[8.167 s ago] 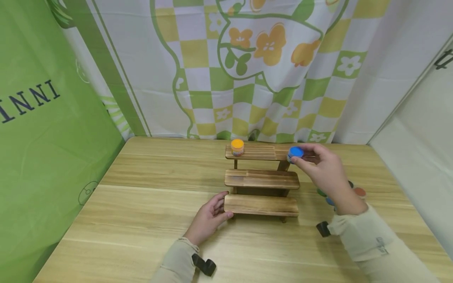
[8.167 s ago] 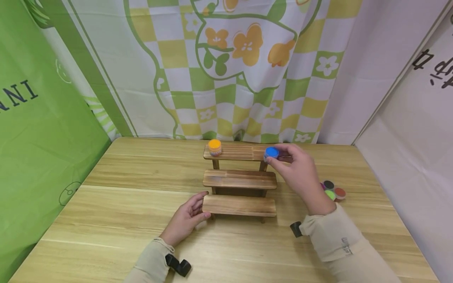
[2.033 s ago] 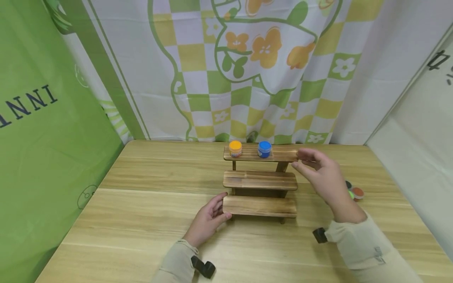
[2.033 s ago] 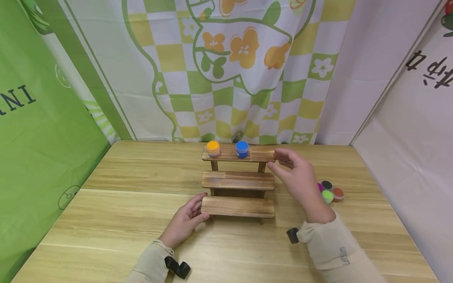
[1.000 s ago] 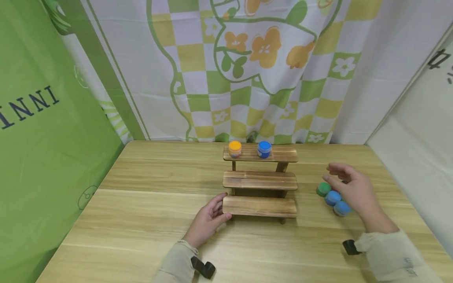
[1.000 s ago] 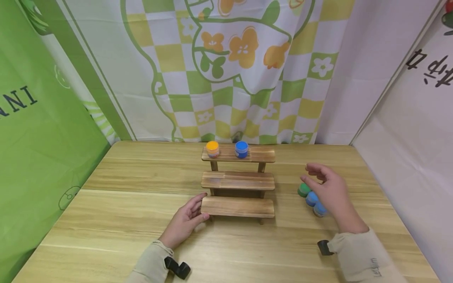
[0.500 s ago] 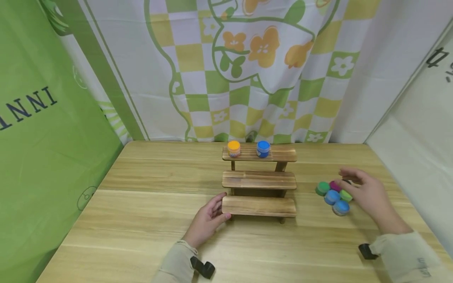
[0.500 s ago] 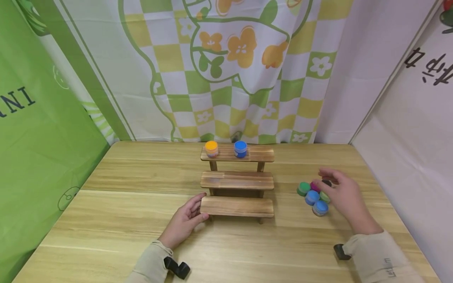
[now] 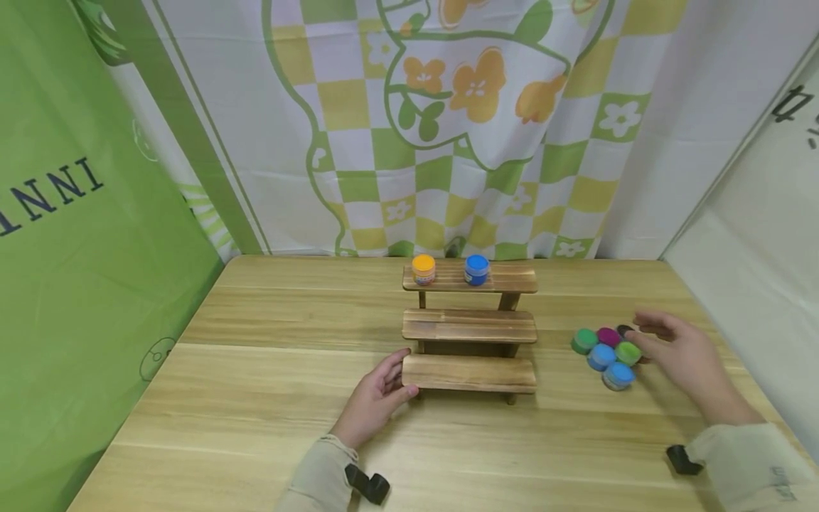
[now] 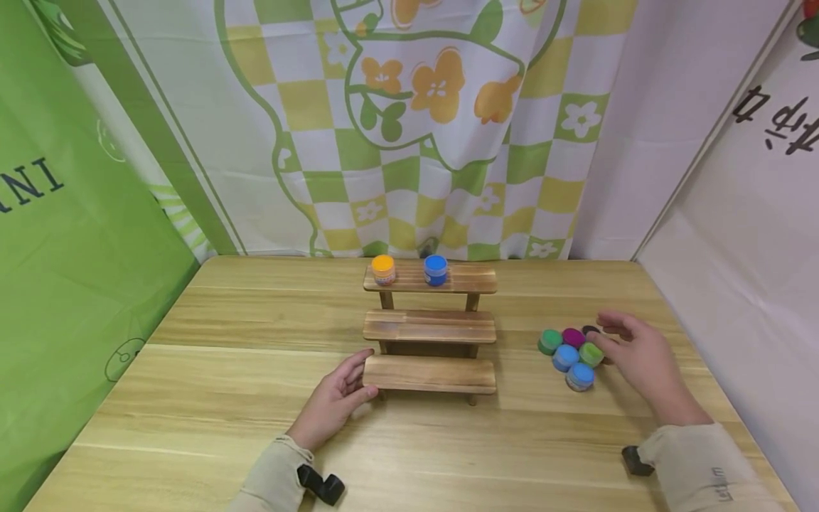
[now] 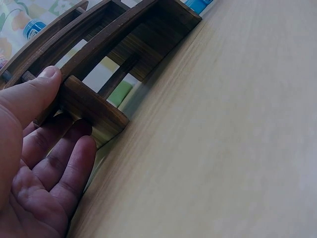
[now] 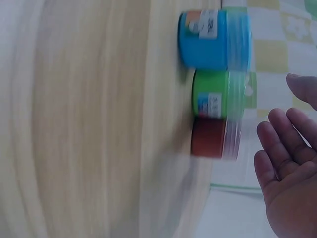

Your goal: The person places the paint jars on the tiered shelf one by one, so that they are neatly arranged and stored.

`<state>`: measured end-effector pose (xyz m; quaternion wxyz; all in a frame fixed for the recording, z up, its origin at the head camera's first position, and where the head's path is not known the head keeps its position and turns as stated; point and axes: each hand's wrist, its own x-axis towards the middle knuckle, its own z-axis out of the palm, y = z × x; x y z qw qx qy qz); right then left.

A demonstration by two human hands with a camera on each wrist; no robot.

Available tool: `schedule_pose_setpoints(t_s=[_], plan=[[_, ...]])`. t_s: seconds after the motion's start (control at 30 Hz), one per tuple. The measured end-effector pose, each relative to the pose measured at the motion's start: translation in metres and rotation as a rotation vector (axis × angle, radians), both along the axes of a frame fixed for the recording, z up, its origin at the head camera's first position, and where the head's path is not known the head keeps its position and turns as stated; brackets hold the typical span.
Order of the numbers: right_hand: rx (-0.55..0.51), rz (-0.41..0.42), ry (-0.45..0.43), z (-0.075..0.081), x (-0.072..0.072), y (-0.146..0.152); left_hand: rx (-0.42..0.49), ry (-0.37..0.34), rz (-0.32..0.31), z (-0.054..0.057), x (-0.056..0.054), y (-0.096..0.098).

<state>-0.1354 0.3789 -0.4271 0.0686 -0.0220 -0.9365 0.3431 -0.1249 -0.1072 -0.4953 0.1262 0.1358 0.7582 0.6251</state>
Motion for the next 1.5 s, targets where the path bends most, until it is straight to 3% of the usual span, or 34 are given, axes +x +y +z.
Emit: schedule_pose_setpoints(t_s=[0.17,0.43,0.83,1.2,1.5], plan=[[0.076,0.0,-0.022,-0.001,0.003,0.01,-0.005,0.003,0.002,0.0,0.0,0.001],[0.056,0.031,-0.042,-0.009,0.004,0.025,-0.001,0.007,0.007,0.001,0.001,0.001],[0.048,0.054,-0.195,-0.018,0.006,0.033,0.002,-0.001,0.006,0.002,0.001,0.001],[0.065,0.087,-0.154,-0.024,0.006,0.036,0.013,0.005,0.011,0.003,0.002,0.001],[0.05,0.032,-0.175,-0.025,0.008,0.037,0.01,0.004,0.002,0.004,0.002,0.001]])
